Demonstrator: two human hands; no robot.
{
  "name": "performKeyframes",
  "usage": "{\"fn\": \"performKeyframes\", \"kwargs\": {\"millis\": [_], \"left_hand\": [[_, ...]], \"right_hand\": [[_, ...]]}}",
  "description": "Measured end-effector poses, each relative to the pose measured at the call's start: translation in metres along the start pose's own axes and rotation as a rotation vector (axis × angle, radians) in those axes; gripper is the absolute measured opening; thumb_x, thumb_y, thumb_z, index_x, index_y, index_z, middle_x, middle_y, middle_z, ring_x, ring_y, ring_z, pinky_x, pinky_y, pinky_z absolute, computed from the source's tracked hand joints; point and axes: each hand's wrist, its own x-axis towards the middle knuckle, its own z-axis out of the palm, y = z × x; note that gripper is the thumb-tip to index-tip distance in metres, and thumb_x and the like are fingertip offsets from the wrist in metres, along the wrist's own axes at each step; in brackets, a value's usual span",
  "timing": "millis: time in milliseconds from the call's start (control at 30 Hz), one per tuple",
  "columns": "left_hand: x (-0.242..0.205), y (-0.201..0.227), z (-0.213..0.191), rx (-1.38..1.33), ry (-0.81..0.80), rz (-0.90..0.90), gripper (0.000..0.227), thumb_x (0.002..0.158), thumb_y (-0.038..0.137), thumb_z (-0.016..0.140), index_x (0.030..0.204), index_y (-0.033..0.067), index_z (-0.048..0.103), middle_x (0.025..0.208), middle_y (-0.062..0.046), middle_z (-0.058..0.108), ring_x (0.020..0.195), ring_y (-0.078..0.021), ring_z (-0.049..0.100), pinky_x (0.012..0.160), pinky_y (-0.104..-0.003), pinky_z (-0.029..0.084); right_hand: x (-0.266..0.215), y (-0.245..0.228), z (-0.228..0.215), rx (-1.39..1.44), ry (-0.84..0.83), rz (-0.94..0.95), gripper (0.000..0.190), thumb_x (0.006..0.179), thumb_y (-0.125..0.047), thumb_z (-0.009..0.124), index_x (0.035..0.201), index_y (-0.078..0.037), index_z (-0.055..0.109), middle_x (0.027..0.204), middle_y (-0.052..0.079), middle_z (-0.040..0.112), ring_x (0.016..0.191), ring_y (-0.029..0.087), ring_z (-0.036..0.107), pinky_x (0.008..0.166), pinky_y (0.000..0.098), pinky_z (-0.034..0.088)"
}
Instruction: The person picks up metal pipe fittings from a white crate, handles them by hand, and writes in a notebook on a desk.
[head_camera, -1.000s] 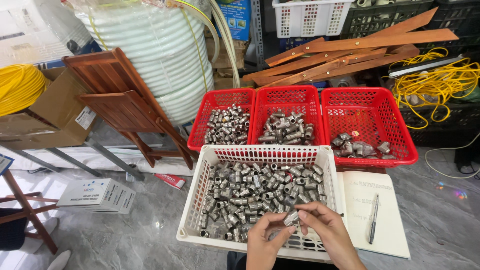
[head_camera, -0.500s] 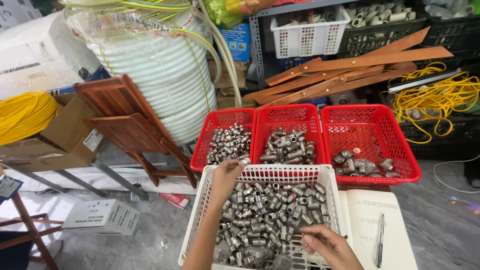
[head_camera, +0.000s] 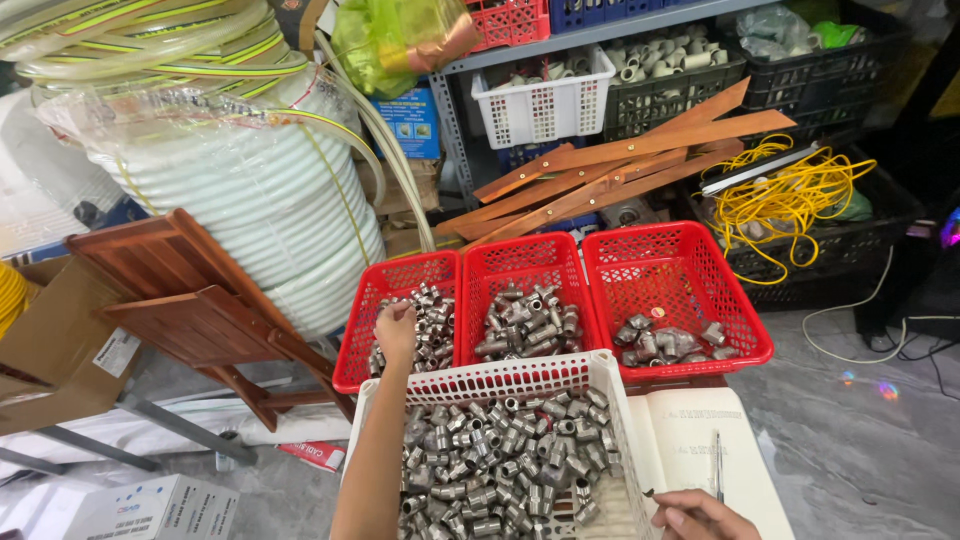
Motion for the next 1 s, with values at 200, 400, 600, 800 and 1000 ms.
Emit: {"fn": "performKeyframes", "kwargs": {"millis": [200,400,600,800,1000], "left_hand": [[-0.142,0.074,-0.050,-0.063,-0.283,0.201,0.022,0.095,0.022,0.068,0.112,0.0111,0.075,0.106,-0.003,0.079,0.099,-0.0133,0.072,0.095,-0.028,0.052],[-0.320,0.085,-0.053,-0.037,-0.821,0.561,0.017,0.096,0.020,0.068,0.109,0.0111,0.073,0.108,-0.004,0.077,0.098,-0.0172,0.073,0.090,-0.032,0.055],[-0.450,-0.030,0.091,-0.040,-1.317,0.768,0.034,0.103,0.033,0.055,0.118,0.0060,0.069,0.120,-0.010,0.072,0.114,-0.0252,0.066,0.097,-0.034,0.049],[-0.542,-0.063,0.130,-0.141,-0.867,0.911,0.033,0.104,0.022,0.041,0.127,0.0121,0.063,0.128,-0.010,0.065,0.111,-0.0287,0.062,0.097,-0.036,0.049],[-0.542,-0.089,0.170,0.327,-0.390,1.081,0.054,0.082,0.015,0.058,0.131,-0.0085,0.056,0.147,-0.033,0.046,0.133,-0.0475,0.049,0.106,-0.052,0.046]], "right_hand": [[0.033,-0.030,-0.032,-0.583,0.159,-0.156,0.028,0.093,-0.022,0.069,0.117,-0.009,0.079,0.088,0.008,0.077,0.064,0.022,0.062,0.073,0.0324,0.048],[0.084,0.002,-0.057,-1.170,0.186,-0.210,0.047,0.092,-0.041,0.058,0.137,-0.028,0.056,0.107,0.005,0.073,0.105,0.030,0.070,0.091,0.0465,0.052],[0.084,0.010,-0.069,-0.498,0.171,-0.274,0.030,0.092,-0.015,0.060,0.118,-0.015,0.074,0.071,0.008,0.068,0.067,0.019,0.061,0.064,0.0321,0.046],[0.100,-0.006,-0.085,0.481,0.070,-0.321,0.033,0.099,-0.007,0.057,0.130,0.001,0.058,0.098,0.021,0.065,0.069,0.027,0.058,0.064,0.0373,0.048],[0.126,-0.023,-0.030,0.200,0.067,-0.330,0.016,0.088,-0.004,0.074,0.093,-0.003,0.059,0.055,0.008,0.047,0.044,0.017,0.044,0.045,0.0310,0.036]]}}
